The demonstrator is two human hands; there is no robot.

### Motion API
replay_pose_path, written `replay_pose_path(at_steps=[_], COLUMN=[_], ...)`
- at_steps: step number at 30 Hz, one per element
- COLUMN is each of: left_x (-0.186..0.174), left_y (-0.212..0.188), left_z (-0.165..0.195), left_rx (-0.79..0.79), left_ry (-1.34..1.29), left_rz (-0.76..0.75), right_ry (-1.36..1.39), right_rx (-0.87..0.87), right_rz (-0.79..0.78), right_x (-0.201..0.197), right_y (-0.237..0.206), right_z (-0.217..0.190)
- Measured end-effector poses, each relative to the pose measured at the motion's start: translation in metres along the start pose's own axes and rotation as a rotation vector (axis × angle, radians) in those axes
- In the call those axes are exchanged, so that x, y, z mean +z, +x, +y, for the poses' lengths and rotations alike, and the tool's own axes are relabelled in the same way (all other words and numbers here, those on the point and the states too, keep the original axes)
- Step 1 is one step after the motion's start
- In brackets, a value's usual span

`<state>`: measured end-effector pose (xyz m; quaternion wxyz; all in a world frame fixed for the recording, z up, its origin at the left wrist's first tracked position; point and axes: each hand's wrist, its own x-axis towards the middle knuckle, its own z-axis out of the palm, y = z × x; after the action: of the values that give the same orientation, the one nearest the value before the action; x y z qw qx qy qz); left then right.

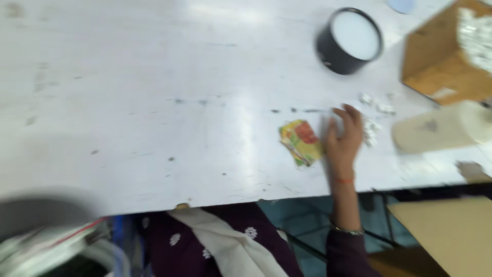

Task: The person assembles cylindrical light fixtures by connecting wires to small white connectors, wiping the diffuser and housing with a cloth, and placing the units on the table. The person handles multiple fixtures one at a time, repeating the wiring and wiping steps for each unit.

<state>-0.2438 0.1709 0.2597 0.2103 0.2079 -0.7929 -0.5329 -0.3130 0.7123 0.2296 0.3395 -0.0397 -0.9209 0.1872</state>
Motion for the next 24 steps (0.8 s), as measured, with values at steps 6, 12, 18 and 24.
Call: replay_pose_path(at_steps=[6,12,18,24], left_x=[0.072,0.174,0.198,0.210], left_y=[0.000,0.025,0.028,0.027], left_z=[0.055,0.038,0.084,0.079], left_rx=[0.027,-0.165,-0.302,-0.190], left_ry=[-0.148,-0.164,-0.175,0.006], left_rz=[-0.521,-0.671,-0.680,-0.622], right_ry=[-0.096,-0.277,-0.381,-0.427], right_rx=[0.068,0.110,0.198,0.229], right_rz=[0.056,-0.029,0.001,-0.023], right_x=[-0.012,-0.006,-0.011,-0.018], right_y=[-0.002,0.015,0.010,0.003], right_z=[0.031,0.081,0.123,0.146])
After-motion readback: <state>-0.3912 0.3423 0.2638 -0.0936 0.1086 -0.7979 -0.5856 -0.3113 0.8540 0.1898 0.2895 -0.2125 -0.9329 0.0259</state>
